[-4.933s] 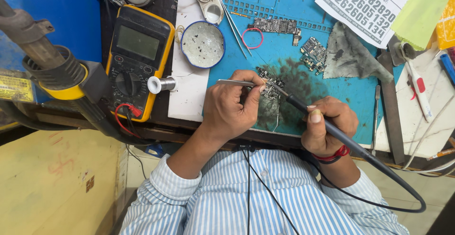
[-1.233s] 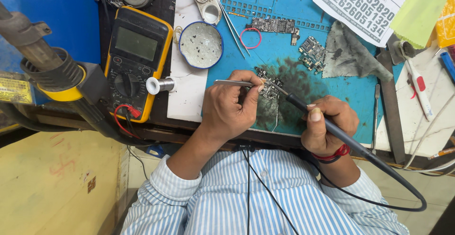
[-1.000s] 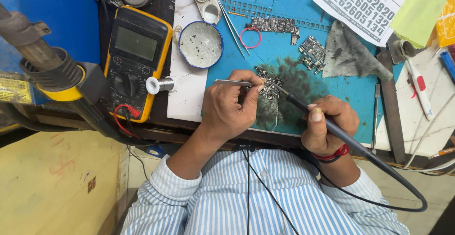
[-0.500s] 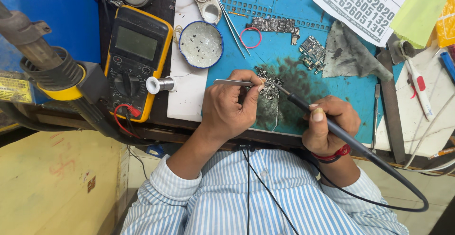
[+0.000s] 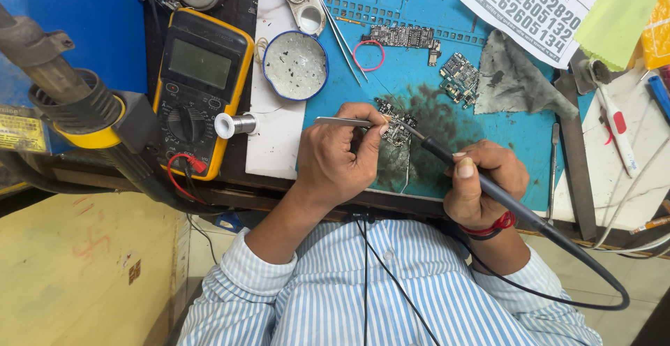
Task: The person uses a soldering iron and tweezers to solder components on a small circuit board. They repeatedly apply solder to different points on the board while holding it steady with tweezers.
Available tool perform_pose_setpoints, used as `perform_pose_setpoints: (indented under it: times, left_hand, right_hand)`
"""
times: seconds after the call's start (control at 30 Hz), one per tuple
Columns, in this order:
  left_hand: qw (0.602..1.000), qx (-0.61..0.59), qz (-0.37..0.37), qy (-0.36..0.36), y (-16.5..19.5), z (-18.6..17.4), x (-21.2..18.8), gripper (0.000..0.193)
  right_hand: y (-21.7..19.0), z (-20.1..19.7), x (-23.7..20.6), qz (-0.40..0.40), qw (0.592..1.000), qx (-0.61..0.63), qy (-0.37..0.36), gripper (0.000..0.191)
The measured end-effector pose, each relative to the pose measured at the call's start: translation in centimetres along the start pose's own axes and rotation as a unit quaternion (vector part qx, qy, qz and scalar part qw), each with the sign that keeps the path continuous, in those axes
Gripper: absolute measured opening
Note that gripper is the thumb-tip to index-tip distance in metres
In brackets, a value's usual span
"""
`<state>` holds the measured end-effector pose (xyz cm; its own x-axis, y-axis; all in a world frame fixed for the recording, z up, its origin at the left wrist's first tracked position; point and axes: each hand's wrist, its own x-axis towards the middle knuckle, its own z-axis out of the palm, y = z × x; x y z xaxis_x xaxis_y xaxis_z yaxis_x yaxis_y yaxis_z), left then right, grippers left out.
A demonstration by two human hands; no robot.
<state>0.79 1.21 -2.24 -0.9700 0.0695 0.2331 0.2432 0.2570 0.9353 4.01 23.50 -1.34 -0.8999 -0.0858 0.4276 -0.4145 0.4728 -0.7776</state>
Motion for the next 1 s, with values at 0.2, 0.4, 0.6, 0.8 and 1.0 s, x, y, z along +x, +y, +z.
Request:
perform_pose_setpoints:
  times: [0.2,0.4,0.6,0.8,1.0]
  left_hand:
    - [1.000,0.005,0.007,0.003,0.04,-0.08,-0.01,0.011]
    - [1.000,0.009,-0.003,-0.001,0.03,-0.03,0.01,0.012]
    - [1.000,0.010,0.001,0.007,-0.02,-0.06,0.01,0.012]
    - [1.000,0.011,-0.002,0.007,-0.03,-0.04,-0.06,0.012]
    - [1.000,0.002,0.002,0.006,-0.07,-0.02,-0.08,0.012]
  right_hand:
    - [0.02,0.09,0.06,-0.003,1.000,0.010,0.000,0.017]
    - [-0.05,0.03,0.09,0.002,1.000,0.015,-0.004,0.017]
    - [-0.08,0.15,0.18,0.000,1.000,0.008,-0.009,0.016]
    - [-0.20,0.09,0.24,0.000,1.000,0.002,-0.013,0.016]
    - [-0.23,0.11,0.28,0.001,1.000,0.010,-0.013,0.016]
